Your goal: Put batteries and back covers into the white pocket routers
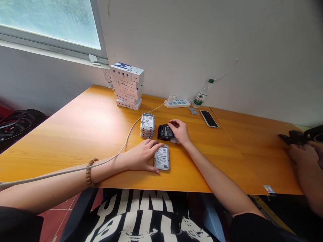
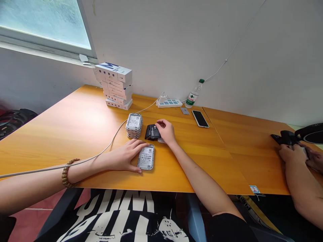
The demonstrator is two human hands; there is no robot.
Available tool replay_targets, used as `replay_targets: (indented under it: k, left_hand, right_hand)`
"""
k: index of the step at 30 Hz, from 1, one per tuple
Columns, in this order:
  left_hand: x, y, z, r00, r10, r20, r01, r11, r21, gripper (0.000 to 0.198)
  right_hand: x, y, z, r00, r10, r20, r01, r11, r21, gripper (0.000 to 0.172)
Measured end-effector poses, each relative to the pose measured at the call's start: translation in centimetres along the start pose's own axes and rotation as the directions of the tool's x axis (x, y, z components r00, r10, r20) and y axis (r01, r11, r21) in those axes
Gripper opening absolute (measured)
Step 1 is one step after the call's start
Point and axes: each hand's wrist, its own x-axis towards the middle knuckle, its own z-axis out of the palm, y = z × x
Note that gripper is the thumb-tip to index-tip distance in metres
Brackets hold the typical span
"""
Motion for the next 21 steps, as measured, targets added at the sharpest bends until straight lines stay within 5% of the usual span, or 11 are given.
replay_targets:
  k: [12,16,21]
  left_hand:
    - [-0.1,0.3,-0.6,0.997,0.055,-0.051,-0.061,0.992,-0.112,0.104]
    - [-0.1,0.4,-2.2,0.968,0.075,-0.239,-0.112,0.984,-0.142,0.089]
    - [-0.1,-3.3,-4.5,0.838,-0.044,-0.543,-0.059,0.984,-0.171,0.080]
  right_hand:
    - [0.1,0.5,0.3,0.982,-0.178,-0.068,0.143,0.923,-0.357,0.016]
    - [0.0,0.5,0.1,0.974,-0.226,0.024,0.220,0.909,-0.354,0.015]
    - [-0.2,0.5,-0.9,0.939,-0.277,0.204,0.334,0.876,-0.347,0.013]
